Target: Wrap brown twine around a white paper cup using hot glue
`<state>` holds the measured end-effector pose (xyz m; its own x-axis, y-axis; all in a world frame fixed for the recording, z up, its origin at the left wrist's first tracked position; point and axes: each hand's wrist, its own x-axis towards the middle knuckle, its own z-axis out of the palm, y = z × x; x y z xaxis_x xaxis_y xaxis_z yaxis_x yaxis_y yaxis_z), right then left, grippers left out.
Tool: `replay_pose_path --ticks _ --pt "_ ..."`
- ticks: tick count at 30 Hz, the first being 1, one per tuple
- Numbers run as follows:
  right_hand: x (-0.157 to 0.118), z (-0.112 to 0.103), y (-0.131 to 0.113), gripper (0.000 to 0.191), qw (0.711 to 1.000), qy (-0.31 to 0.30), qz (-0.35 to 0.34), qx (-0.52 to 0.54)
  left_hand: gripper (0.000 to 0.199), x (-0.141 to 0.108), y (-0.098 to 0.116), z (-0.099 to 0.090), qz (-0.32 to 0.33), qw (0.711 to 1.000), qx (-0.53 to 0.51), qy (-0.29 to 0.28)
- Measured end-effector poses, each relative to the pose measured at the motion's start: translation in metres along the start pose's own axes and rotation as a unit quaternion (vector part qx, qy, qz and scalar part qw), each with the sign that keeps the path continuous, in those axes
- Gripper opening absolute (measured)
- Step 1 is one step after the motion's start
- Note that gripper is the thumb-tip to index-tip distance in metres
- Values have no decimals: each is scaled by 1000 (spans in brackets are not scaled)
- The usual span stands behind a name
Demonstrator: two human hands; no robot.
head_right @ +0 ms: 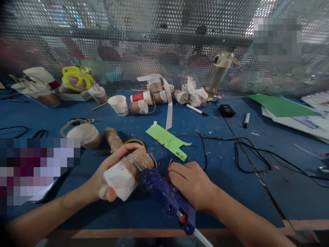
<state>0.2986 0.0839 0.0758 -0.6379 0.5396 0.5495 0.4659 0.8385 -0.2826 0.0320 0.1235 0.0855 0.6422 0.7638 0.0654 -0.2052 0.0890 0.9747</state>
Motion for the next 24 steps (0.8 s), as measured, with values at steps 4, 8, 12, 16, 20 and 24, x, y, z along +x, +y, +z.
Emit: replay_pose_path --ticks 4,8,12,16,20,24 --pt "1 0 0 34 999 7 -10 -29 97 0 1 0 0 1000 13 7" --pt "1 0 -1 38 999 8 -12 -49 97 0 1 0 1 1000 19 4" --pt "2 -2 -1 41 998 -3 -19 -65 97 1 2 0 8 999 36 11" --pt "4 -4 -3 40 997 1 -14 -79 97 1 1 -1 6 1000 30 7" --pt "7 -5 -4 39 996 -1 -25 -84 97 1 0 -3 13 999 46 8" --pt "7 -5 -4 39 996 -2 -23 -84 98 1 1 -4 27 996 82 17"
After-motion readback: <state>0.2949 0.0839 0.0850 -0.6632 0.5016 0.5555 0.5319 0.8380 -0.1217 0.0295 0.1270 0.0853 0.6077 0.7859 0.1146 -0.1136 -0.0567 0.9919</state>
